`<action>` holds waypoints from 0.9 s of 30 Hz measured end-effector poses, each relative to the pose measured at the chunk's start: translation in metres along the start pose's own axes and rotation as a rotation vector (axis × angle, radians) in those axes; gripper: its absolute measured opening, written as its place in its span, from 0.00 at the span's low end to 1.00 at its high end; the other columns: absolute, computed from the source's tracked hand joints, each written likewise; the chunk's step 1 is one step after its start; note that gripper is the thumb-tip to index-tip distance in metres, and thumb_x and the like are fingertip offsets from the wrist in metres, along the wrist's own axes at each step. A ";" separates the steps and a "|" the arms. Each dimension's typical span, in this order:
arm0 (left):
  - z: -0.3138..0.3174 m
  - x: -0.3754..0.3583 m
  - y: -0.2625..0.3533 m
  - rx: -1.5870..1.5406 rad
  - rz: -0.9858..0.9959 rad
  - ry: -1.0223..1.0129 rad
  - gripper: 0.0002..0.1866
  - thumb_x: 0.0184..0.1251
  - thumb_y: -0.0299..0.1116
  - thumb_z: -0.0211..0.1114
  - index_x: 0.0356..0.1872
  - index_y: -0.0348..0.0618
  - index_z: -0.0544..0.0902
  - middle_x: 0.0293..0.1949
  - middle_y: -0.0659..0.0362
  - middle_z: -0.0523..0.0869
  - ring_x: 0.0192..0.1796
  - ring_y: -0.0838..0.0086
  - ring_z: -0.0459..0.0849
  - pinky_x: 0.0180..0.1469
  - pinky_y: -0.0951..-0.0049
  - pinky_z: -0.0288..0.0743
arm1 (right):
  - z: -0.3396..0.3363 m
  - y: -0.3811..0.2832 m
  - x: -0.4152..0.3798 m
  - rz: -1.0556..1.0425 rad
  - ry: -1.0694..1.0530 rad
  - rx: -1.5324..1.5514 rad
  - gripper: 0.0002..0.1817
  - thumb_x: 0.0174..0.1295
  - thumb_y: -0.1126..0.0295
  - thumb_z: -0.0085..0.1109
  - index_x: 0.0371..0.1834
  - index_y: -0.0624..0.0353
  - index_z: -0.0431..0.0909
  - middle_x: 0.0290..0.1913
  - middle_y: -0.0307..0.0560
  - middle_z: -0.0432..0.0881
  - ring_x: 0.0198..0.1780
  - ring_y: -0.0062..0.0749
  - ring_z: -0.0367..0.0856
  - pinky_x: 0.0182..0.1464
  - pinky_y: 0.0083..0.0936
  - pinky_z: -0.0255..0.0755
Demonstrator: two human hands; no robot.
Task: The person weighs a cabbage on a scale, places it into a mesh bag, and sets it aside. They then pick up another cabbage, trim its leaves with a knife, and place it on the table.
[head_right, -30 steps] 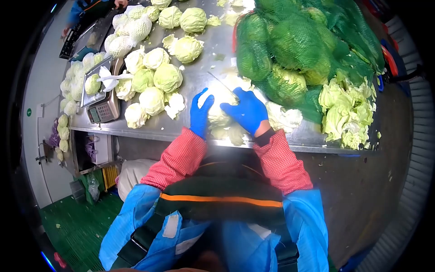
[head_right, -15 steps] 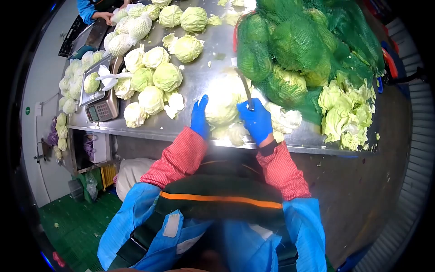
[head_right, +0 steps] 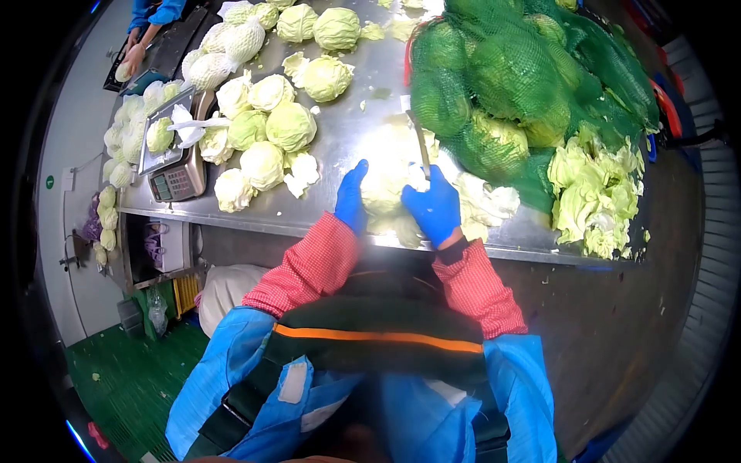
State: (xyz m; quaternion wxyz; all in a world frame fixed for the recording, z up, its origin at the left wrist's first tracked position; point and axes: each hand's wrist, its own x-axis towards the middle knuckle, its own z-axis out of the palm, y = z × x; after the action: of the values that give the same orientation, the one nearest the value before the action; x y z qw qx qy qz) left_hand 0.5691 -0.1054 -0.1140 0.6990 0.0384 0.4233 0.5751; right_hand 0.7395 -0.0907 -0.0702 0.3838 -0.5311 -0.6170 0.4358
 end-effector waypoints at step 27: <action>0.030 -0.021 0.024 -0.382 0.126 -0.206 0.33 0.71 0.59 0.46 0.64 0.41 0.69 0.60 0.50 0.75 0.61 0.58 0.76 0.63 0.55 0.72 | -0.004 -0.045 -0.002 0.200 -0.031 -0.267 0.35 0.55 0.58 0.61 0.68 0.54 0.65 0.46 0.61 0.82 0.44 0.51 0.83 0.46 0.38 0.76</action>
State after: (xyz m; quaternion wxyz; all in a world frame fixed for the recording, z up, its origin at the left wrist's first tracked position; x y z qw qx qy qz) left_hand 0.5706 -0.1022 -0.0703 0.6959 -0.0098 0.2296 0.6804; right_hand 0.7292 -0.0946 -0.0266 0.2549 -0.6294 -0.6194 0.3939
